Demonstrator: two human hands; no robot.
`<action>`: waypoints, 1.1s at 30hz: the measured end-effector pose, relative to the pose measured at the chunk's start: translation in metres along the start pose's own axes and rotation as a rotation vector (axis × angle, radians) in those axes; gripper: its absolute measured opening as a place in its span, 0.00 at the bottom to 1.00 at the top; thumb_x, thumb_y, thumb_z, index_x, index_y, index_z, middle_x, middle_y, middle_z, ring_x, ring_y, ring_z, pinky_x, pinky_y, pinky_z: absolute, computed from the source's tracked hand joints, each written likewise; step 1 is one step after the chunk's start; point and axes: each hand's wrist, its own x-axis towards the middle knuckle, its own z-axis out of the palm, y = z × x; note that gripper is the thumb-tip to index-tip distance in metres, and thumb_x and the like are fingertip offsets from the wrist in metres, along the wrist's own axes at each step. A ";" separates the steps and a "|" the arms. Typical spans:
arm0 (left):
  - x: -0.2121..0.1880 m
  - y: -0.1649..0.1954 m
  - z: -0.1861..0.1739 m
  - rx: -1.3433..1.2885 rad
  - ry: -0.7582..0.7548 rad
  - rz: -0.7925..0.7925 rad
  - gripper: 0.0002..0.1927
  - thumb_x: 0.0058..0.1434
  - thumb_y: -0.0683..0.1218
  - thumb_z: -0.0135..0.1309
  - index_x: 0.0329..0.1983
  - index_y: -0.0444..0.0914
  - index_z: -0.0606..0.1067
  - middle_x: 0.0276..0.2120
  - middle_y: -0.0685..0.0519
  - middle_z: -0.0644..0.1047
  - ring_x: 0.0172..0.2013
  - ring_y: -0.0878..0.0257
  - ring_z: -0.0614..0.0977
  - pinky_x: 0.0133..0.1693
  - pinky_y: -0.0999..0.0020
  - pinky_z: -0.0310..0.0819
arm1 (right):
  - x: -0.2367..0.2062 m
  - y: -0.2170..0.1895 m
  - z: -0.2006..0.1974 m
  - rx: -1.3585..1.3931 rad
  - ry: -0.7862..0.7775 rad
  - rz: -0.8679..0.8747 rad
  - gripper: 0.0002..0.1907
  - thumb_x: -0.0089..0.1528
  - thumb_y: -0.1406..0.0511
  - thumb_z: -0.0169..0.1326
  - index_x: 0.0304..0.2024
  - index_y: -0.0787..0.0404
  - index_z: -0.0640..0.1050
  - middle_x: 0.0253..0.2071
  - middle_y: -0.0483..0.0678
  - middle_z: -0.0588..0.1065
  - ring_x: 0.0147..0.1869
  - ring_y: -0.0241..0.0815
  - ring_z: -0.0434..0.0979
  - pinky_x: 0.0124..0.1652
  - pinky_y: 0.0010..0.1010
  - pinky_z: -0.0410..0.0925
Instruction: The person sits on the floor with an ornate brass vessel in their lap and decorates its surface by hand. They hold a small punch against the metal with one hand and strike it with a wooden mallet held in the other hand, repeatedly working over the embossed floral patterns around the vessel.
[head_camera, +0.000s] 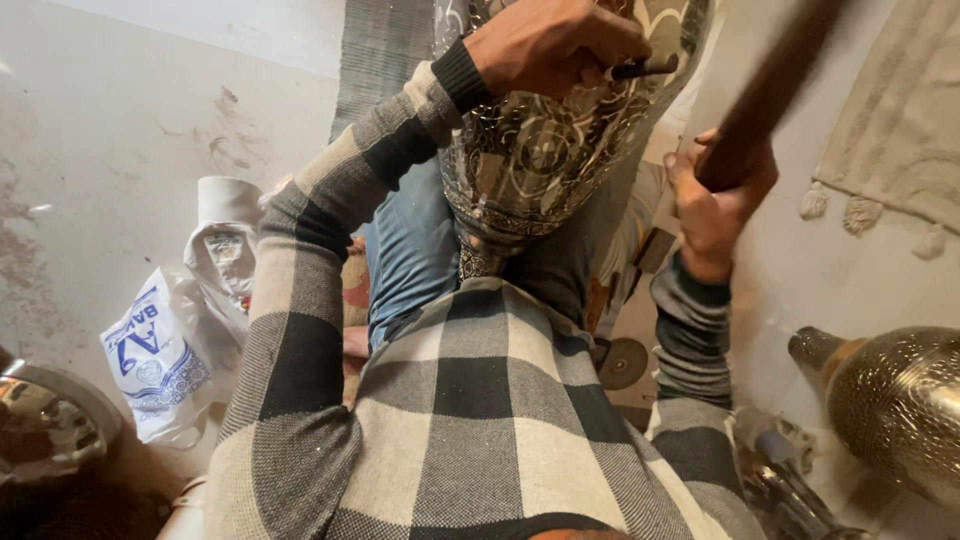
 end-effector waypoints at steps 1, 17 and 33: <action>0.000 -0.001 0.000 0.017 0.003 0.021 0.14 0.67 0.36 0.57 0.56 0.35 0.78 0.29 0.49 0.79 0.23 0.64 0.76 0.22 0.65 0.67 | 0.001 -0.002 0.001 0.189 0.043 0.053 0.14 0.59 0.76 0.63 0.44 0.67 0.73 0.32 0.47 0.74 0.35 0.39 0.74 0.40 0.30 0.70; 0.005 -0.002 -0.013 -0.063 -0.105 -0.005 0.11 0.67 0.36 0.56 0.51 0.38 0.79 0.26 0.52 0.76 0.22 0.62 0.75 0.23 0.63 0.65 | -0.009 0.024 0.010 -0.205 0.047 -0.143 0.10 0.62 0.77 0.63 0.41 0.66 0.74 0.35 0.46 0.74 0.39 0.36 0.76 0.43 0.29 0.71; 0.008 -0.017 -0.009 0.001 -0.125 0.116 0.16 0.63 0.35 0.60 0.54 0.39 0.81 0.27 0.54 0.79 0.23 0.64 0.78 0.22 0.65 0.68 | -0.022 -0.002 0.030 0.059 0.168 0.084 0.12 0.58 0.77 0.61 0.39 0.65 0.72 0.32 0.44 0.70 0.35 0.37 0.70 0.39 0.30 0.66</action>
